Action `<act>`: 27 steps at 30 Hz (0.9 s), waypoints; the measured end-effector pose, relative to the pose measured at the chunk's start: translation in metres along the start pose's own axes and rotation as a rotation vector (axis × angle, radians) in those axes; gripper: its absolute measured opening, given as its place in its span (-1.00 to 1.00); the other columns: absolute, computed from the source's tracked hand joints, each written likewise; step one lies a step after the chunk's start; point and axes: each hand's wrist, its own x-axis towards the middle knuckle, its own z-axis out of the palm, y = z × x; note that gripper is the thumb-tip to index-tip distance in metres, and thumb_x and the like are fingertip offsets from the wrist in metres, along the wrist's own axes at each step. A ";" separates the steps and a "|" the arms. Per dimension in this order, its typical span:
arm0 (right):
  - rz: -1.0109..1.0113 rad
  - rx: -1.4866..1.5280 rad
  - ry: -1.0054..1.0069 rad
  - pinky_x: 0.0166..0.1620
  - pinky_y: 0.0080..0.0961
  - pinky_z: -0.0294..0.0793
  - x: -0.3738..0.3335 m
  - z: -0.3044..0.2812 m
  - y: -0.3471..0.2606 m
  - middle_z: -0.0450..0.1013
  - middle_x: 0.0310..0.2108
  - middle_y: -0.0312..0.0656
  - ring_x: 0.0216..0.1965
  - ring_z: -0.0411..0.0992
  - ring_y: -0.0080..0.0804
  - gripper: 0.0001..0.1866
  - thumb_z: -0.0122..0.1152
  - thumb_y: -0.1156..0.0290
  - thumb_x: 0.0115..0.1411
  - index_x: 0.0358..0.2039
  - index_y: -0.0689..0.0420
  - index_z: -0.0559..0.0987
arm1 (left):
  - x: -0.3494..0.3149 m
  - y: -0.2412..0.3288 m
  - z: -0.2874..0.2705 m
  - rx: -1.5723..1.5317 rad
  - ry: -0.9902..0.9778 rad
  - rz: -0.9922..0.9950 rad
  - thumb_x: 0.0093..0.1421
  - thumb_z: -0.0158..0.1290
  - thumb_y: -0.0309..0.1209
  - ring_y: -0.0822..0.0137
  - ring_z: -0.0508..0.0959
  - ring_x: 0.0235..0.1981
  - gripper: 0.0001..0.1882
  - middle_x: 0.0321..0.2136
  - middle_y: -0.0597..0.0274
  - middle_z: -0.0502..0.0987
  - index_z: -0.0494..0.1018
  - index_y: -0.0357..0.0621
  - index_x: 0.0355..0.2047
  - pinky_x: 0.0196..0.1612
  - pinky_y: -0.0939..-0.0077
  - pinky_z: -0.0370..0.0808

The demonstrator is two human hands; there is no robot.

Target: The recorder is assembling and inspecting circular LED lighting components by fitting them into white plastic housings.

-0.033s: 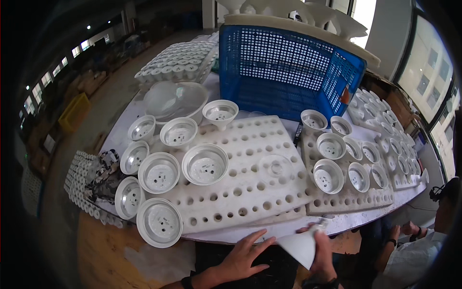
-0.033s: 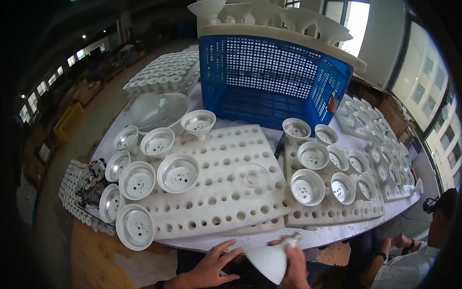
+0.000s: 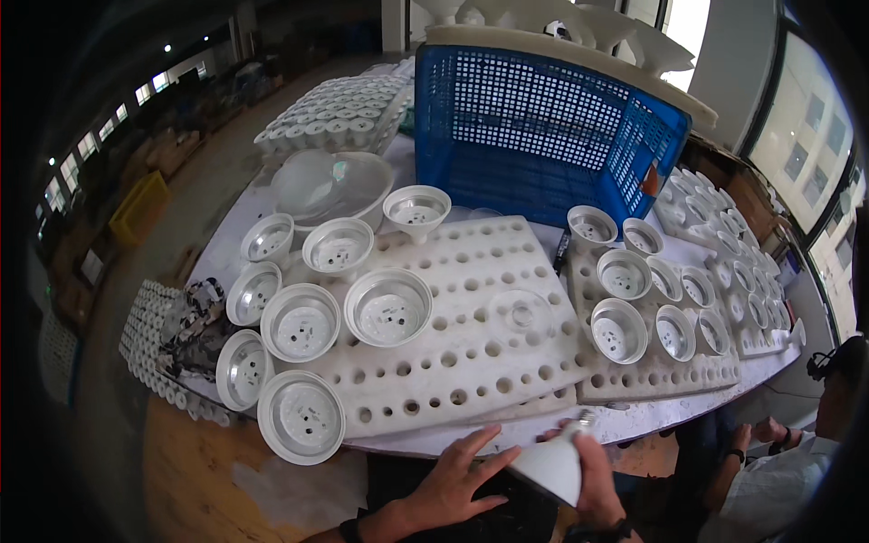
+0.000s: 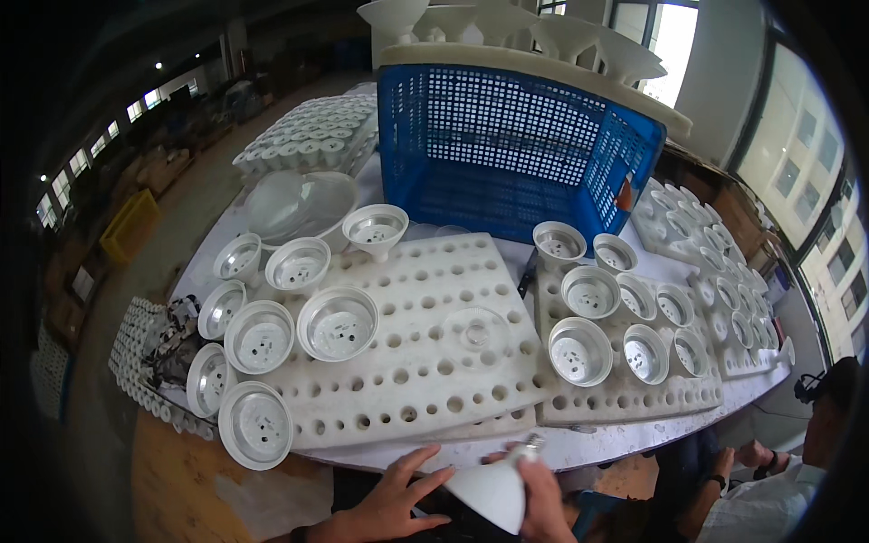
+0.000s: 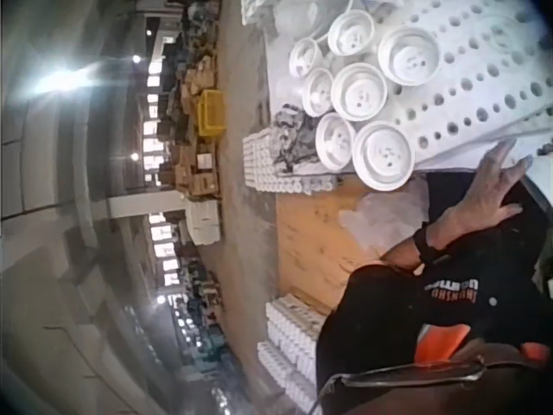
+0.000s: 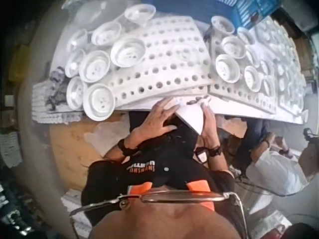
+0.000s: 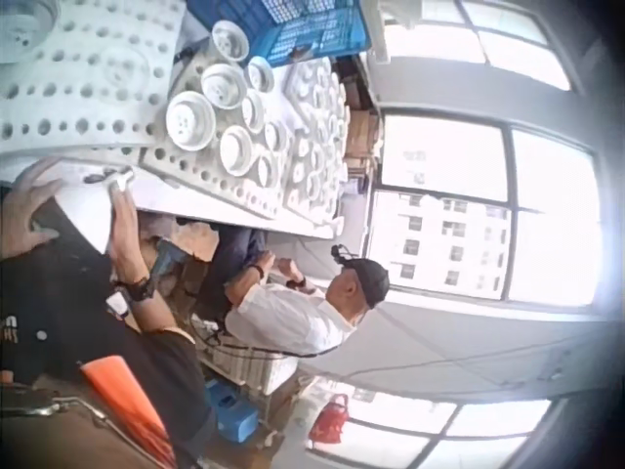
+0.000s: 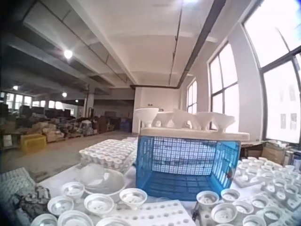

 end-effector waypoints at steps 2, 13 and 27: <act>0.271 0.030 -0.115 0.07 -0.28 0.48 0.010 0.028 0.010 0.43 -0.01 0.05 -0.01 0.45 -0.18 -0.57 -0.05 0.28 0.34 0.12 0.27 0.31 | 0.005 -0.003 -0.016 -0.113 -0.032 0.149 -0.01 0.20 -0.54 0.20 0.48 0.02 -0.33 0.05 0.16 0.42 0.36 0.05 0.17 0.05 0.36 0.46; -0.129 -0.498 -0.530 -0.20 -0.59 0.43 0.029 0.089 0.024 0.43 -0.17 -0.22 -0.27 0.45 -0.53 -0.49 -0.12 0.15 0.40 0.24 0.18 0.26 | 0.027 0.008 -0.123 0.251 0.092 -0.485 0.15 0.02 -0.57 -0.09 0.54 -0.31 -0.82 -0.33 -0.08 0.51 0.43 -0.28 -0.21 -0.23 0.19 0.47; -0.308 -0.682 -0.472 -0.47 -0.51 0.42 0.083 0.098 0.056 0.39 -0.59 -0.26 -0.61 0.40 -0.45 -0.44 -0.12 0.07 0.38 0.27 0.11 0.19 | 0.070 -0.049 -0.112 0.802 -0.457 -0.570 0.11 0.16 -0.33 -0.17 0.56 -0.36 -0.58 -0.38 -0.19 0.54 0.31 -0.25 -0.10 -0.32 0.02 0.44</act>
